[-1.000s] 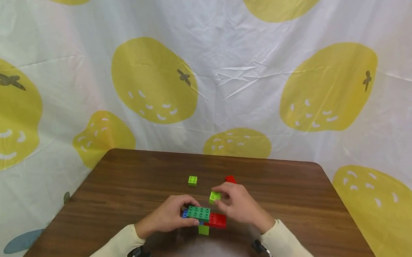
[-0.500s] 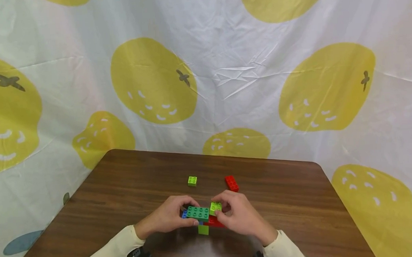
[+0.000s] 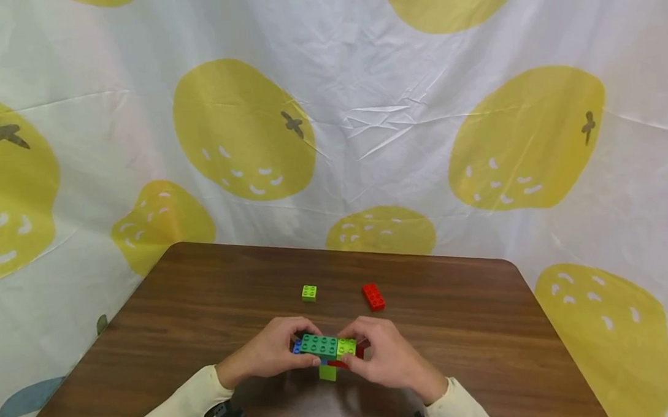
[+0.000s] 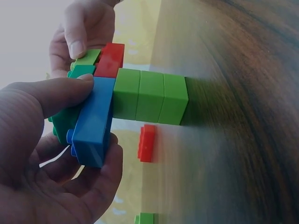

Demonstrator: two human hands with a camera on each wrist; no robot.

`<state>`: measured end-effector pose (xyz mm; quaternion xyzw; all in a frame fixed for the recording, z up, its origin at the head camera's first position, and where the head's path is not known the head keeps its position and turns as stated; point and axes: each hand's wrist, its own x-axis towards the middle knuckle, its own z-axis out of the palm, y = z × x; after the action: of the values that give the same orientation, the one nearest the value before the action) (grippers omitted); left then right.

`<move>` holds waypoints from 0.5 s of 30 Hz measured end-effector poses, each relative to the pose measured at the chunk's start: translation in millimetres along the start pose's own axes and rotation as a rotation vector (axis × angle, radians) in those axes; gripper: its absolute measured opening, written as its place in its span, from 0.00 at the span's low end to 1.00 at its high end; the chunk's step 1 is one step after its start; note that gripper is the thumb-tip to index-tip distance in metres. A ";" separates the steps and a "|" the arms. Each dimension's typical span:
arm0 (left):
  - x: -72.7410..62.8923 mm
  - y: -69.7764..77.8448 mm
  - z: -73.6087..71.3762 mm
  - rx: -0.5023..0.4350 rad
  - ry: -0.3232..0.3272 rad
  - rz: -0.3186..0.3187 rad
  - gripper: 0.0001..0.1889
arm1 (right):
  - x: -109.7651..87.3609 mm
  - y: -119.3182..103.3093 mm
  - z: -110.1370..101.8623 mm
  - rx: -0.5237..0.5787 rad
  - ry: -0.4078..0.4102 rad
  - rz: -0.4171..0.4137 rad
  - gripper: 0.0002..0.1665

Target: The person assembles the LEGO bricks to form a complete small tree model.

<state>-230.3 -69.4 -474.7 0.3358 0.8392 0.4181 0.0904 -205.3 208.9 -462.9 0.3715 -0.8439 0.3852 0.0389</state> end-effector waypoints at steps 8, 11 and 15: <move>-0.1 0.4 0.8 0.025 0.017 0.013 0.18 | -0.8 0.9 1.4 0.056 0.010 0.005 0.13; -0.5 0.3 0.5 0.021 0.023 0.017 0.17 | 0.6 -0.5 0.6 0.080 -0.004 0.031 0.11; -0.3 0.9 0.2 0.028 0.040 0.032 0.17 | 1.5 -1.5 -0.6 0.122 -0.016 0.081 0.11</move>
<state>-229.6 -69.1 -474.1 0.3420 0.8412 0.4141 0.0624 -205.6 207.7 -461.0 0.3416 -0.8336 0.4341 -0.0061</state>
